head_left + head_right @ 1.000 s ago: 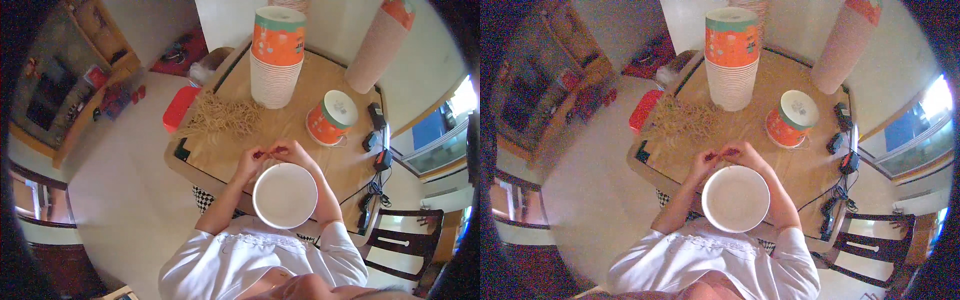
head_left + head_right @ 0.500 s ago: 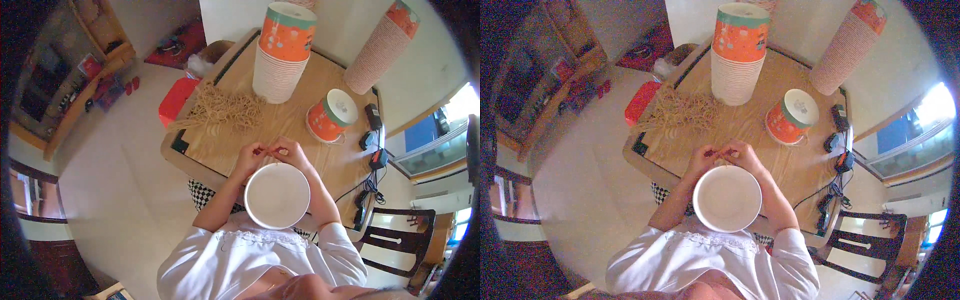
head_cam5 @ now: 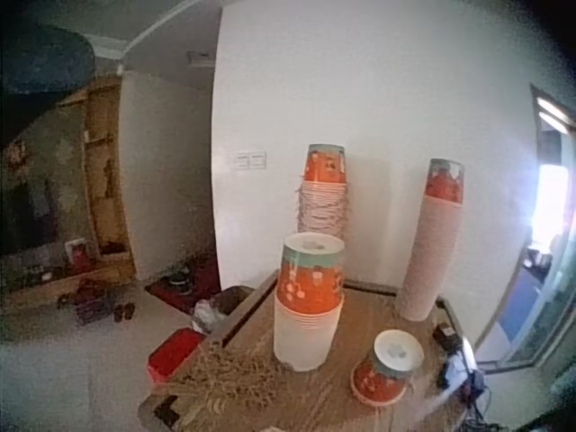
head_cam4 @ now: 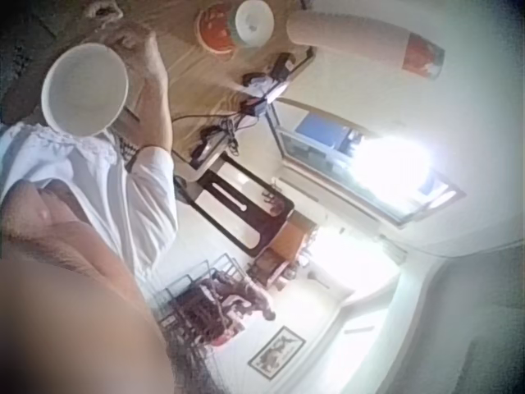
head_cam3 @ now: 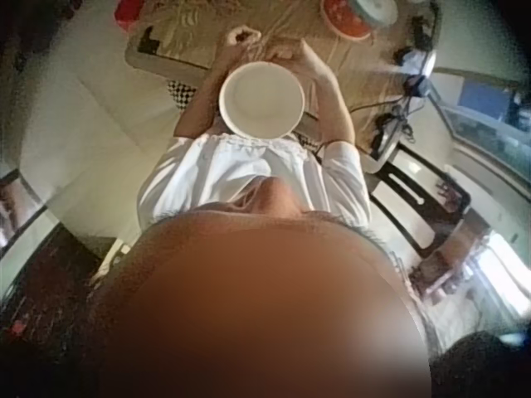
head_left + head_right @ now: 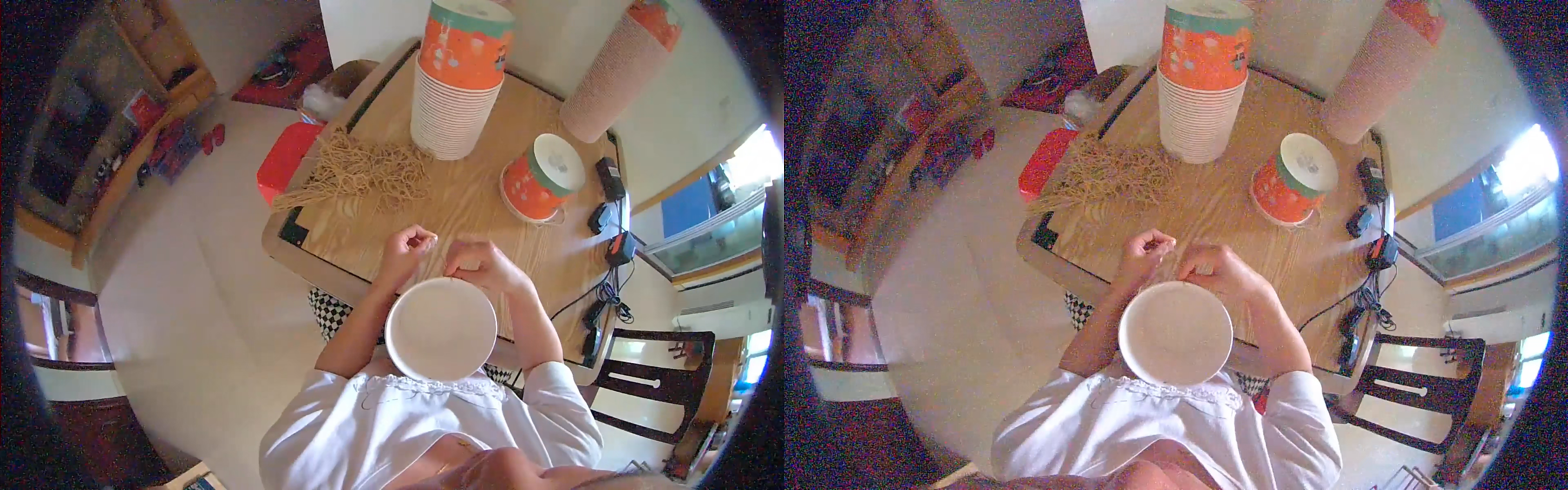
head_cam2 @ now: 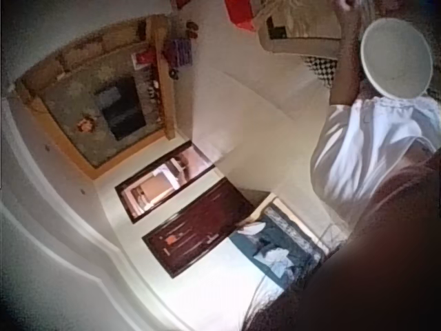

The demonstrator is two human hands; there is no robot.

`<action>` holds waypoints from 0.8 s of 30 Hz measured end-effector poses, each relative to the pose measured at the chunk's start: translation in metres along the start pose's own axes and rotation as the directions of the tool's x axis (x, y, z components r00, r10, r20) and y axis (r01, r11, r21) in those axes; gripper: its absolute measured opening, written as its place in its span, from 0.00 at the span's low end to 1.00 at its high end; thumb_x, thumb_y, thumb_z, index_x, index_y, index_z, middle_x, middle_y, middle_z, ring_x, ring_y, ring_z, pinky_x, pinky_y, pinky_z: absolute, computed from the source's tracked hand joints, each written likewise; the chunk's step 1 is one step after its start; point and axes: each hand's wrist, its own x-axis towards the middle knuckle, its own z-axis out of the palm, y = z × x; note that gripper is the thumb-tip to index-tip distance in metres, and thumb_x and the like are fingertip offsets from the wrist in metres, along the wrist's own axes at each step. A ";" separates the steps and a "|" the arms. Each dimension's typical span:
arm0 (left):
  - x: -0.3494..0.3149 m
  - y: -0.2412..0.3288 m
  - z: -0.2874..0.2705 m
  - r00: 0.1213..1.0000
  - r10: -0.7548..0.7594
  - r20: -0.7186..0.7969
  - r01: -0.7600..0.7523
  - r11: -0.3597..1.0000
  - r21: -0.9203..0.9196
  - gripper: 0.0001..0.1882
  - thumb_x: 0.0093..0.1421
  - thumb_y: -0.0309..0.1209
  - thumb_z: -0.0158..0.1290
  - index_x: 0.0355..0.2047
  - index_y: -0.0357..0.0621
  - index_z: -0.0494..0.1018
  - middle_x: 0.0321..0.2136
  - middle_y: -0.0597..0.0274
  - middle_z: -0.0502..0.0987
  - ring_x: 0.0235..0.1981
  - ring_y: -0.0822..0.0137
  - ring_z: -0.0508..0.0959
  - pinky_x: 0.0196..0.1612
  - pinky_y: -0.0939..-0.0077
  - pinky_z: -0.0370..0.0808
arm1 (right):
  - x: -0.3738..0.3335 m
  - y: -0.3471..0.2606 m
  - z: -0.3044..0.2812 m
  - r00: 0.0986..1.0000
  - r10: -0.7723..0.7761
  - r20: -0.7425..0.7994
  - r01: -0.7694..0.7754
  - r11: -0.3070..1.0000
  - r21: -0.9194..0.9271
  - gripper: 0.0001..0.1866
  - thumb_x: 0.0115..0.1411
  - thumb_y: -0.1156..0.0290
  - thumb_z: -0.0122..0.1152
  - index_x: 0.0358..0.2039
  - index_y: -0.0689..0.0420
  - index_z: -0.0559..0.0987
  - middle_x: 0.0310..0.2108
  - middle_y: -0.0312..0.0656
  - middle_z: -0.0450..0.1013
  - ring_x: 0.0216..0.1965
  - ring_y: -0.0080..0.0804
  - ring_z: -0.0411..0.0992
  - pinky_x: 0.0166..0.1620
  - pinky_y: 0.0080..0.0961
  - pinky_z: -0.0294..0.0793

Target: Threading a string through pre-punched holes in a paper bucket to create a handle.

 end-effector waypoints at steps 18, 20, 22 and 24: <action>0.000 -0.003 0.004 0.998 0.068 -0.017 -0.067 0.997 0.047 0.05 0.54 0.28 0.54 0.29 0.40 0.76 0.20 0.70 0.73 0.23 0.79 0.69 0.28 0.82 0.67 | -0.005 0.003 -0.007 0.994 0.011 0.106 -0.017 0.998 0.061 0.03 0.48 0.78 0.63 0.26 0.60 0.80 0.26 0.39 0.75 0.32 0.31 0.71 0.38 0.26 0.70; 0.000 -0.003 0.004 0.997 0.070 -0.019 -0.069 0.996 0.049 0.04 0.54 0.28 0.54 0.29 0.40 0.76 0.20 0.70 0.74 0.23 0.79 0.69 0.28 0.82 0.67 | -0.006 0.004 -0.007 0.994 0.022 0.109 -0.029 0.998 0.064 0.03 0.48 0.78 0.63 0.26 0.60 0.80 0.26 0.39 0.75 0.32 0.31 0.71 0.38 0.26 0.70; 0.000 -0.003 0.004 0.997 0.072 -0.020 -0.071 0.996 0.052 0.04 0.54 0.27 0.54 0.29 0.40 0.76 0.20 0.70 0.74 0.22 0.79 0.69 0.28 0.82 0.67 | -0.007 0.004 -0.007 0.993 0.032 0.112 -0.040 0.997 0.067 0.04 0.48 0.78 0.63 0.26 0.60 0.80 0.26 0.39 0.75 0.33 0.32 0.71 0.38 0.26 0.70; 0.001 -0.005 0.004 0.998 0.051 -0.035 -0.049 0.997 0.064 0.04 0.54 0.27 0.54 0.29 0.40 0.76 0.20 0.69 0.74 0.22 0.79 0.70 0.27 0.82 0.67 | -0.007 0.006 -0.007 0.992 -0.007 0.125 0.001 0.999 0.049 0.04 0.48 0.78 0.63 0.27 0.60 0.80 0.26 0.39 0.75 0.33 0.32 0.72 0.37 0.26 0.70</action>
